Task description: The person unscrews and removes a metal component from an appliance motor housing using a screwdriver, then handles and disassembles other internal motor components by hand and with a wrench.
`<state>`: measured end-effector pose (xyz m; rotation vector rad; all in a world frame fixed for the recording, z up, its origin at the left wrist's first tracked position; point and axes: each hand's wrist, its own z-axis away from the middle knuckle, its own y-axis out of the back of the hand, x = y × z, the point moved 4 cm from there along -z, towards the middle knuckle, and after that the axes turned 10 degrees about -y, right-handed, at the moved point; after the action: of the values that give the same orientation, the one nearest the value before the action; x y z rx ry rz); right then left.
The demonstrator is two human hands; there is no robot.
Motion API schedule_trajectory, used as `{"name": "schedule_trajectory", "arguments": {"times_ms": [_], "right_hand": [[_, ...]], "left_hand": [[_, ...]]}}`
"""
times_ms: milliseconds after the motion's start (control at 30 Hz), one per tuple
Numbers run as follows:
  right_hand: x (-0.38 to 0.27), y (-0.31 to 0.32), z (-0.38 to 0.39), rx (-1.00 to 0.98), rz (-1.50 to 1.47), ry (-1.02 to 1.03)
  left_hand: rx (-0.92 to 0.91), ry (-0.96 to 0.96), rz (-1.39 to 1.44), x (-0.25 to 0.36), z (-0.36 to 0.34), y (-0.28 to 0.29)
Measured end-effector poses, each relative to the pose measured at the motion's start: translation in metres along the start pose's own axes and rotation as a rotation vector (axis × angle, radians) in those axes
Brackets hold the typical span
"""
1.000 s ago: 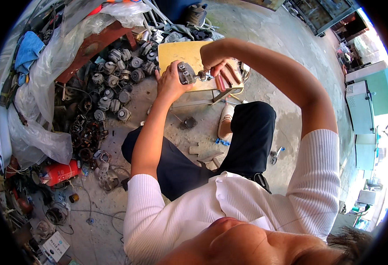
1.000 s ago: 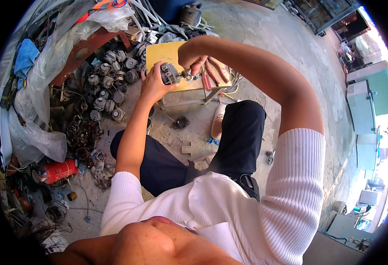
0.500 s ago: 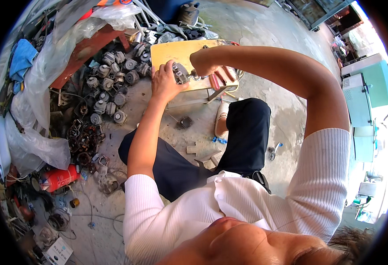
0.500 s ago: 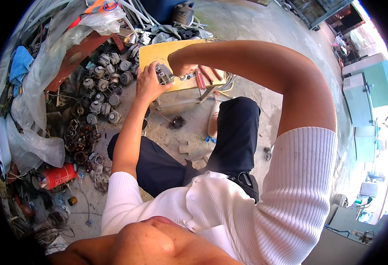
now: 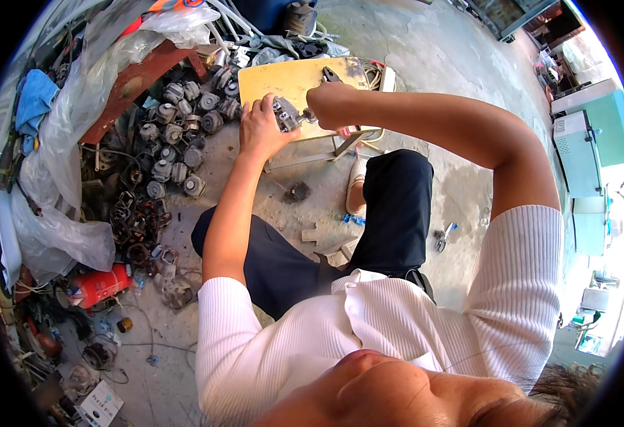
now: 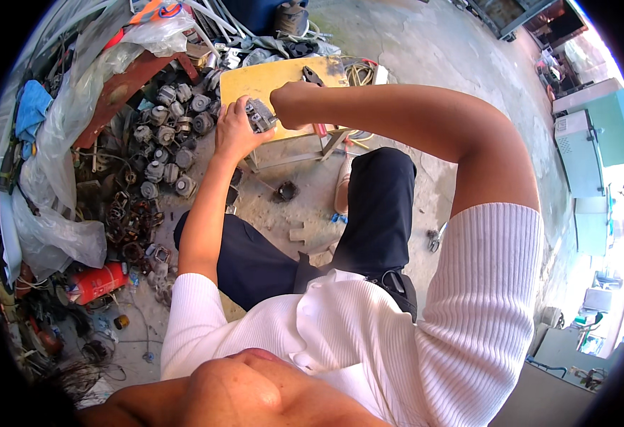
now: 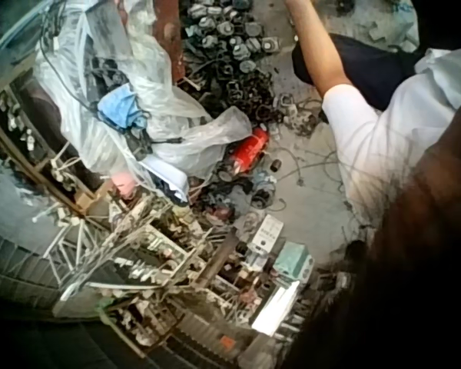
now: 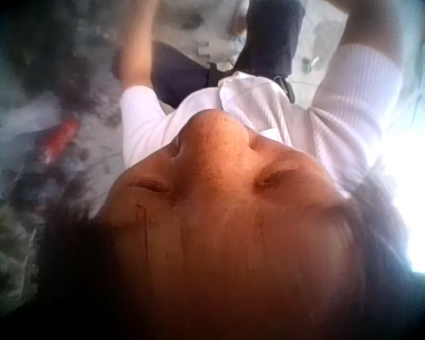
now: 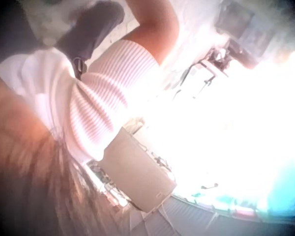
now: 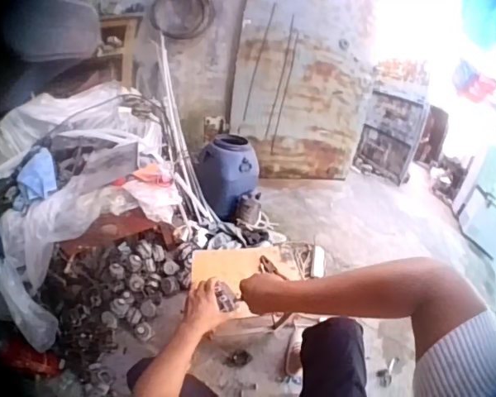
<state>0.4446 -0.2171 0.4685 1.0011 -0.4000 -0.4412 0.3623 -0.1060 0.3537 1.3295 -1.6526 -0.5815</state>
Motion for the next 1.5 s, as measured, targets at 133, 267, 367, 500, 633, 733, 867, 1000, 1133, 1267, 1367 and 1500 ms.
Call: {"name": "schedule_trajectory", "arguments": {"times_ms": [133,267,367,500,633,733,867,1000,1133,1267,1367,1500], "right_hand": [[-0.001,0.000,-0.002,-0.017,-0.008,-0.021],[-0.003,0.002,0.002,0.002,-0.032,-0.022],[-0.001,-0.001,-0.001,-0.013,-0.010,-0.027],[0.003,-0.009,-0.009,-0.044,0.026,-0.044],[-0.001,-0.004,0.003,-0.029,0.014,-0.034],[-0.001,-0.003,0.014,0.061,-0.084,-0.044],[0.000,-0.010,0.020,0.076,-0.082,-0.078],[0.001,-0.020,0.016,0.147,-0.083,-0.053],[-0.003,-0.002,-0.019,0.071,-0.036,-0.077],[0.013,-0.022,-0.059,-0.662,-0.593,-0.520],[0.035,-0.069,-0.063,-1.066,-0.849,-0.442],[0.057,-0.080,-0.065,-0.544,-0.643,-0.329]], "left_hand": [[-0.001,-0.008,0.004,0.000,-0.001,0.003],[-0.001,-0.015,0.036,0.000,-0.001,0.005],[-0.046,0.002,0.046,0.000,-0.003,0.007],[-0.023,-0.023,0.026,0.003,-0.004,0.007],[-0.007,-0.038,0.031,0.000,-0.003,0.007],[-0.003,-0.036,0.036,0.003,-0.002,0.006],[-0.029,-0.046,0.021,0.004,-0.003,0.003],[-0.018,-0.077,-0.001,-0.001,-0.003,0.003],[-0.020,0.012,0.018,-0.005,0.000,0.007],[-0.060,0.084,0.057,-0.007,-0.002,0.010],[-0.072,0.332,0.138,-0.013,0.000,0.011],[-0.166,0.158,0.119,-0.018,0.001,0.010]]}}
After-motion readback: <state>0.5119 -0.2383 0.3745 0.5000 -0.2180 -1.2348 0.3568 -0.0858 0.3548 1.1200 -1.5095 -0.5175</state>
